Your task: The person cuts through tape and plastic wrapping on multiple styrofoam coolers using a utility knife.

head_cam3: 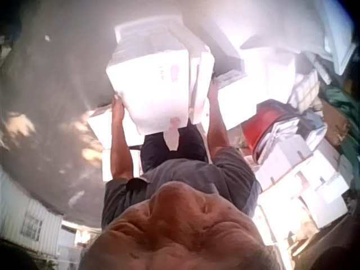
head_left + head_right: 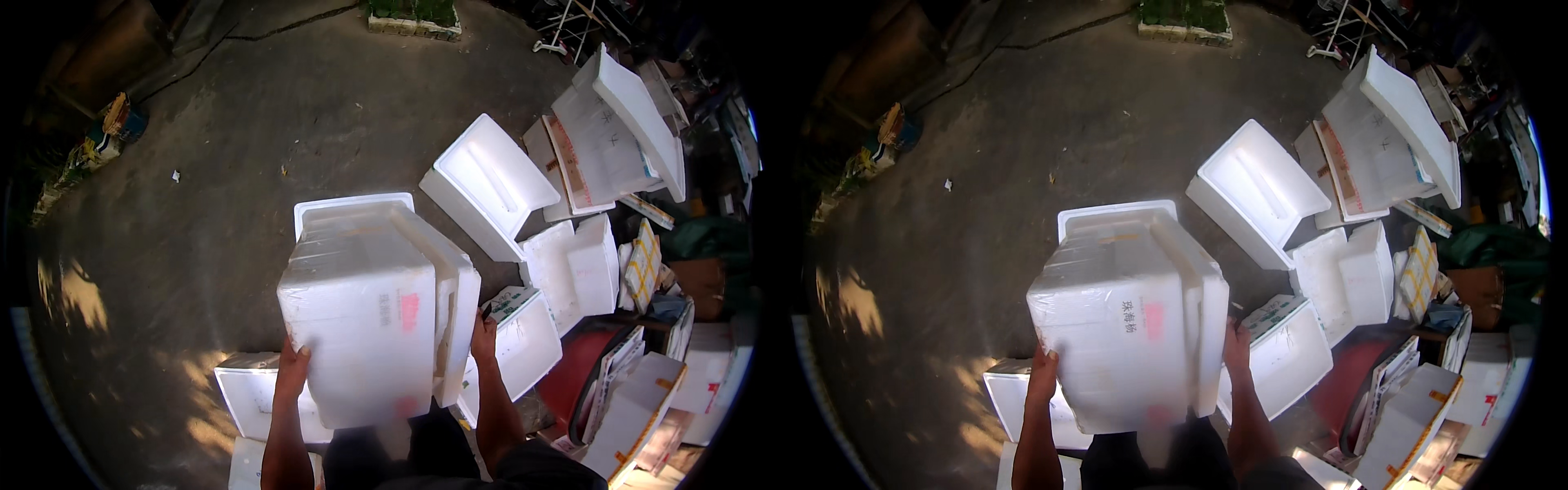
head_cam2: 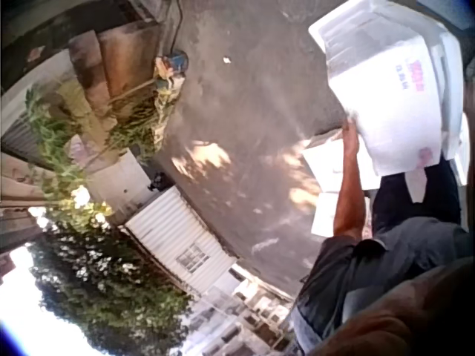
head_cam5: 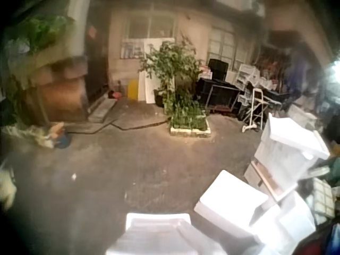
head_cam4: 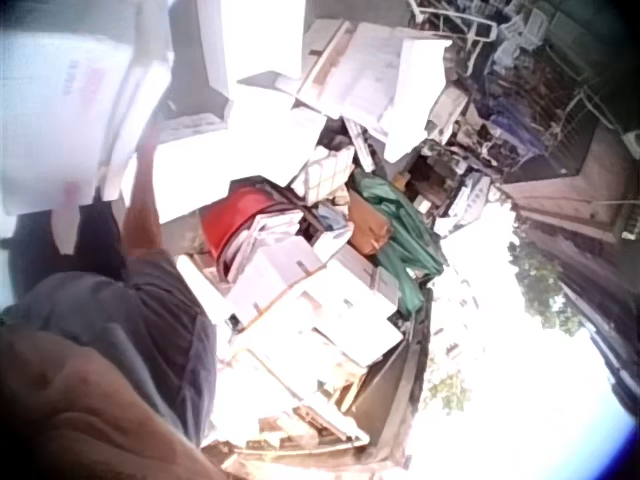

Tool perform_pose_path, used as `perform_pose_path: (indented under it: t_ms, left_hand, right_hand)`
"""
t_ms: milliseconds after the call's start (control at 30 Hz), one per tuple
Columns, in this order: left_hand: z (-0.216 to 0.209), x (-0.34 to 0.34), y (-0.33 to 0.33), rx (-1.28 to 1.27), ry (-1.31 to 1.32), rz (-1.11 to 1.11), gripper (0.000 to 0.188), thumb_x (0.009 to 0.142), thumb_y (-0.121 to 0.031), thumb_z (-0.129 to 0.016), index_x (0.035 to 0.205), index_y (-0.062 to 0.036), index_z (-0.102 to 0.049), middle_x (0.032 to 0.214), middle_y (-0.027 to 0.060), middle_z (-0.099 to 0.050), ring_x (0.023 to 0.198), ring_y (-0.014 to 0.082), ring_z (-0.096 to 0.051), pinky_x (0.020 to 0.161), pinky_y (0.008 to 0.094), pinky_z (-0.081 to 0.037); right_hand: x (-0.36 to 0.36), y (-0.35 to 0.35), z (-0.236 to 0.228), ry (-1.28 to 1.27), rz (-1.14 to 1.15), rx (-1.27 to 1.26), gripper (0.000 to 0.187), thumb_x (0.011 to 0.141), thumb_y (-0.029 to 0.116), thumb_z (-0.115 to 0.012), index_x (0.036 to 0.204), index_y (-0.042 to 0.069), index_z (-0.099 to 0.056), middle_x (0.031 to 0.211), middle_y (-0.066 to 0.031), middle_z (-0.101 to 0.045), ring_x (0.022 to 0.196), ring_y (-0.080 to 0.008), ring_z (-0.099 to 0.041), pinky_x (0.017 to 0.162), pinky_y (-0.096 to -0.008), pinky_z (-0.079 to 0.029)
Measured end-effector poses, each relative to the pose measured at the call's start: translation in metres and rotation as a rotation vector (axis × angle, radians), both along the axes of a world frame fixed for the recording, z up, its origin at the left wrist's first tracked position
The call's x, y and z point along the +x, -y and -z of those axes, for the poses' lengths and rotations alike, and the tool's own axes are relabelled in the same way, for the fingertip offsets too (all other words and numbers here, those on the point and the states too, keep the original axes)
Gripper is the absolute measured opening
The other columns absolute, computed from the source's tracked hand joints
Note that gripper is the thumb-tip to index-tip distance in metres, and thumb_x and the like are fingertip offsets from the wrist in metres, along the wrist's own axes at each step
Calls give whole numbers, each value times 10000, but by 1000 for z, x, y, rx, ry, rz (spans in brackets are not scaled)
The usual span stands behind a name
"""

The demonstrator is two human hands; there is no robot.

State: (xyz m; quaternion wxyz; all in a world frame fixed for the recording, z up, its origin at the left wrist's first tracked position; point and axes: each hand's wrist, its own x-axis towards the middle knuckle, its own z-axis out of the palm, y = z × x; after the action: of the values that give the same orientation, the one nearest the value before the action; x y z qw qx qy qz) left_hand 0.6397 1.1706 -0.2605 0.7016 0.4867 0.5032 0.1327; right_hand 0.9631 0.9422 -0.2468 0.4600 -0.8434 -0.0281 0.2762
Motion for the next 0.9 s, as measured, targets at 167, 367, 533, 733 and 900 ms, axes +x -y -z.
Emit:
perform_pose_path:
  t_ms: [167, 367, 533, 733, 900]
  left_hand:
    - [-26, 40, -5, 62, -55, -64, 508, 770, -111, -730, 1206, 40, -516, 1060, 133, -641, 938, 199, -611, 833, 321, -493]
    - [-13, 35, 2, 3, -39, -102, 494, 770, -106, -719, 1198, 45, -524, 1066, 135, -640, 944, 197, -610, 846, 329, -491]
    - [-7, 27, 9, 25, 27, -152, 501, 780, -103, -691, 1221, 47, -504, 1076, 139, -635, 957, 207, -609, 864, 333, -487]
    - [-10, 15, 5, -40, 26, -134, 523, 785, -96, -700, 1235, 62, -486, 1106, 131, -620, 1000, 190, -588, 892, 320, -476]
    - [-22, 20, 2, -110, 69, -119, 516, 798, -101, -695, 1240, 58, -483, 1111, 120, -620, 1002, 181, -586, 890, 324, -475]
  right_hand:
    - [-22, 12, 0, 191, -142, 99, 362, 980, 264, -443, 1069, -44, -610, 761, -51, -591, 716, -128, -487, 627, -316, -418]
    - [2, 9, 39, 211, -156, -183, 423, 984, 328, -436, 797, -35, -546, 717, -66, -556, 667, -146, -440, 594, -345, -395]
    - [14, -3, 37, 280, -260, -231, 475, 983, 353, -436, 772, -54, -564, 668, -180, -577, 624, -294, -512, 608, -402, -409]
    - [20, -11, 28, 278, -463, -128, 499, 969, 400, -441, 835, -54, -598, 689, -224, -596, 672, -353, -585, 630, -438, -427]
    - [44, 18, 36, 164, -642, -224, 564, 954, 456, -451, 864, -78, -608, 700, -205, -620, 695, -314, -600, 639, -428, -438]
